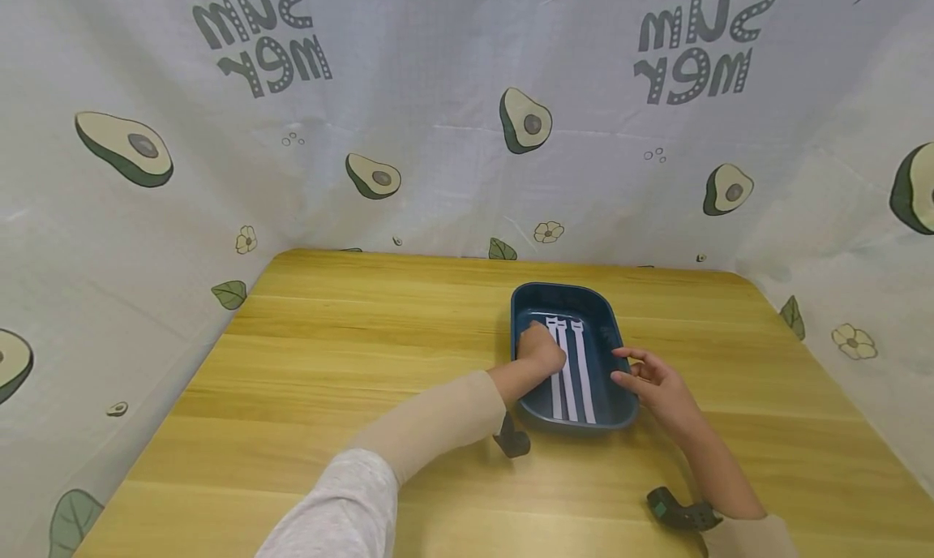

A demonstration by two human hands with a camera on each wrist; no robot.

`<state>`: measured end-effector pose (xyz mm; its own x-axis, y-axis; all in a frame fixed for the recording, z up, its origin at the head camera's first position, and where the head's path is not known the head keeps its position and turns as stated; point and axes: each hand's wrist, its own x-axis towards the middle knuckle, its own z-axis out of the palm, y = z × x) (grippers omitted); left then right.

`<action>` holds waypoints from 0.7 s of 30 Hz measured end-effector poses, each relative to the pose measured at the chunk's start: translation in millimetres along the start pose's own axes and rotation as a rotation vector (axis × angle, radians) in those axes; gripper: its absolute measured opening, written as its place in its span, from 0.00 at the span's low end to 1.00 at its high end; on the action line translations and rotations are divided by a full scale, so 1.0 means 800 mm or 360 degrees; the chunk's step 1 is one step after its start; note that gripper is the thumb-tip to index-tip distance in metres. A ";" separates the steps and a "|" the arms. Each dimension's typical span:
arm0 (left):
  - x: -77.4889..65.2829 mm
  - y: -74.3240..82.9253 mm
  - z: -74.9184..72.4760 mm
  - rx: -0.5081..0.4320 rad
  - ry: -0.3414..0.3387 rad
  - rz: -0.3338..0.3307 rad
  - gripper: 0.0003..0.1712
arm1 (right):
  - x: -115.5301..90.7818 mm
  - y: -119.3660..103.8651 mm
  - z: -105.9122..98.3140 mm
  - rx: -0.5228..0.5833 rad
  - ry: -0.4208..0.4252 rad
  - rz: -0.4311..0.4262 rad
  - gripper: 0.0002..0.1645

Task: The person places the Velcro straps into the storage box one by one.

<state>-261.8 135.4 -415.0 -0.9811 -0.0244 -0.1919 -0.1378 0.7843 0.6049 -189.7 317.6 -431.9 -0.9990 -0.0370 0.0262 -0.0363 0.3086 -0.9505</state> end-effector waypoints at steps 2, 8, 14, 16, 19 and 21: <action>-0.002 0.001 0.000 -0.0072 0.0033 -0.0009 0.38 | -0.001 0.000 0.000 -0.0002 0.0000 0.0000 0.20; -0.004 -0.003 -0.001 -0.0345 0.0115 0.0055 0.27 | -0.005 -0.002 0.001 -0.0021 -0.0007 -0.0010 0.20; -0.004 -0.009 -0.017 -0.0746 0.0113 0.0133 0.08 | -0.004 -0.006 0.004 -0.0083 -0.0033 -0.0019 0.25; -0.006 -0.009 -0.027 -0.0855 0.0102 0.0154 0.06 | -0.004 -0.007 0.004 -0.0089 -0.0037 -0.0017 0.26; -0.008 -0.009 -0.045 -0.1032 0.0072 0.0202 0.05 | -0.002 -0.007 0.001 -0.0103 -0.0038 -0.0026 0.26; -0.009 -0.011 -0.060 -0.1115 0.0055 0.0235 0.04 | -0.001 -0.006 -0.003 -0.0082 -0.0031 -0.0042 0.25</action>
